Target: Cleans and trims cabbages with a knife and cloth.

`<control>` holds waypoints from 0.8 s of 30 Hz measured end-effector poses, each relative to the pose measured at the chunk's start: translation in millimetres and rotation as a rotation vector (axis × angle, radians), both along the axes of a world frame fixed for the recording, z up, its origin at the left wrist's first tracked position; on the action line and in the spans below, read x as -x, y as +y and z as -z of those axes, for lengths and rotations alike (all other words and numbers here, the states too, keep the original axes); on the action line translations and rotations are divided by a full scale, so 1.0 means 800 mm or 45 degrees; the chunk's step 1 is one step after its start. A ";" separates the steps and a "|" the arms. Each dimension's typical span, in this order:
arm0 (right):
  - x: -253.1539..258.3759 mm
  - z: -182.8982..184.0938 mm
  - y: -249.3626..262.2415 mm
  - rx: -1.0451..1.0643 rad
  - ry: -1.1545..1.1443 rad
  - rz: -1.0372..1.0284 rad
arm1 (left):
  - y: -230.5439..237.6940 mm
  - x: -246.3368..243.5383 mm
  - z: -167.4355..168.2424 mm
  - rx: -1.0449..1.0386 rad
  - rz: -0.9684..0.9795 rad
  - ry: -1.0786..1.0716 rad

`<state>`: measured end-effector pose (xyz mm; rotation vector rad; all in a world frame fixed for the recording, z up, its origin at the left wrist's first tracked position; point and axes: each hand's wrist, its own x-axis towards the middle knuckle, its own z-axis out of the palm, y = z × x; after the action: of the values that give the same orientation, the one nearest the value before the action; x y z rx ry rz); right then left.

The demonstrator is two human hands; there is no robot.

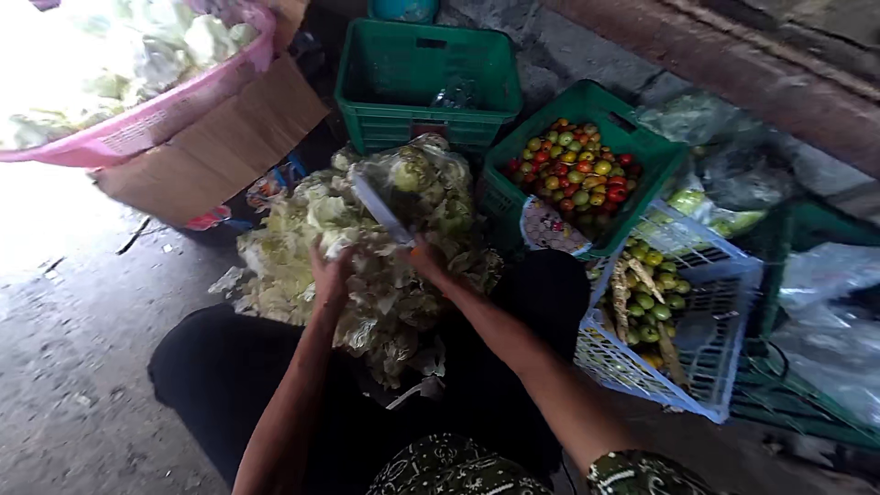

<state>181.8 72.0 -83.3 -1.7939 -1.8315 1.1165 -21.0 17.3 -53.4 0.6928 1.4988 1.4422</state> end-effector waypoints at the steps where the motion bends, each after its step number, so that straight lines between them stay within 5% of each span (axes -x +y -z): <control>1: -0.001 0.003 0.001 -0.077 -0.035 -0.042 | 0.001 -0.003 -0.006 0.010 -0.030 -0.073; 3: -0.022 -0.021 0.015 -0.320 -0.189 0.009 | 0.003 -0.003 -0.016 0.009 -0.029 -0.249; 6: -0.110 -0.073 0.049 -0.523 -0.465 0.561 | 0.001 -0.005 -0.019 -0.067 0.081 -0.452; 8: -0.180 -0.072 0.068 -0.499 -0.607 0.956 | -0.001 -0.011 -0.026 -0.170 0.182 -0.539; 10: -0.218 -0.060 0.073 -0.258 -0.724 1.068 | -0.003 -0.019 -0.031 -0.239 0.220 -0.649; 14: -0.226 -0.084 0.050 -0.271 -0.663 0.944 | 0.000 -0.029 -0.037 -0.285 0.267 -0.761; 18: -0.164 -0.159 0.006 -0.667 -0.027 0.928 | 0.001 -0.041 -0.053 -0.258 0.295 -0.756; 21: -0.064 -0.200 -0.051 -0.790 0.256 0.378 | 0.001 -0.048 -0.052 -0.274 0.390 -0.745; 24: 0.040 -0.143 -0.055 -0.980 -0.003 -0.294 | -0.007 -0.055 -0.043 -0.223 0.282 -0.676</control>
<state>150.0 28.3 31.0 -1.1536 -2.1048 0.3601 23.2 11.8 -19.1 0.5051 0.8690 1.4512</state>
